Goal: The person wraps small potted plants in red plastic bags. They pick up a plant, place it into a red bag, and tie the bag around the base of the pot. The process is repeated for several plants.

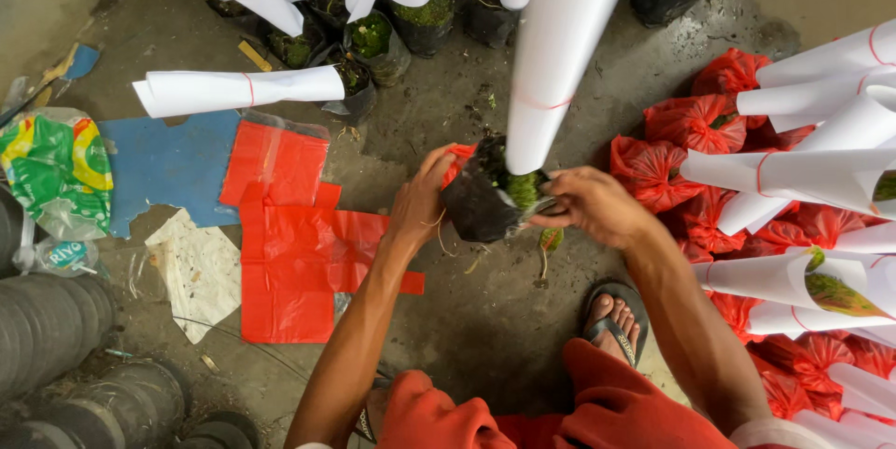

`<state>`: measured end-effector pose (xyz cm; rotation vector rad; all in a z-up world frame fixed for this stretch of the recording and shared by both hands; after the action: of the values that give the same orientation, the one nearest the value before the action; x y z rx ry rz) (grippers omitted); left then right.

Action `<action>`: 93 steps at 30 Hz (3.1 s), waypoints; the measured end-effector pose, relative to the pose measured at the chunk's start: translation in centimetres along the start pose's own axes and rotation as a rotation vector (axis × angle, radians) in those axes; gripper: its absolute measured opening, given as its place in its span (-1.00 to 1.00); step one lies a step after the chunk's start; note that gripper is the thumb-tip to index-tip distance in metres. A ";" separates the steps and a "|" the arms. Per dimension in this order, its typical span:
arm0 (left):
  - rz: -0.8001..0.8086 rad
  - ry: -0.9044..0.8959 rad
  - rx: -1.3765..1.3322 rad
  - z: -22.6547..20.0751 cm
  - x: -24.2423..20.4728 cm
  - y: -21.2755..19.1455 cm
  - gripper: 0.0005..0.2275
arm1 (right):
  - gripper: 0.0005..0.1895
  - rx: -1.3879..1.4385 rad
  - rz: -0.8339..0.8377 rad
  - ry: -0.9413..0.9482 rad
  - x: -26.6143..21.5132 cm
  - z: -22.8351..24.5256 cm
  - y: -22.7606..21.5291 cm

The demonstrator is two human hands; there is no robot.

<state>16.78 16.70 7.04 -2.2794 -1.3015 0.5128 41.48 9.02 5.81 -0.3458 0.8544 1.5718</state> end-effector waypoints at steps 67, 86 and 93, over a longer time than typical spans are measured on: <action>-0.355 -0.080 0.036 -3.1 -2.8 -7.7 -0.64 | -0.76 -1.259 -0.522 -0.730 -0.7 7.5 4.1; -0.161 0.340 0.045 -5.4 -0.9 0.8 -0.77 | -0.83 -0.490 -0.136 -0.709 1.0 -0.9 4.7; -0.161 0.406 0.070 -2.7 -0.1 2.4 -0.70 | -0.72 -1.126 -0.221 -1.285 -3.4 2.8 8.8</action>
<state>19.81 15.00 7.96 -2.0596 -1.2221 0.0335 34.52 8.73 12.84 -0.1208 -1.0611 1.5128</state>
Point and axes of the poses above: each hand's wrist, its own x-axis towards the middle knuckle, its own y-axis out of the palm, z = x × y, the point moved 7 cm from there along x, towards the middle knuckle, and after that the axes turned 4 degrees about -x, right-handed, at the moved point
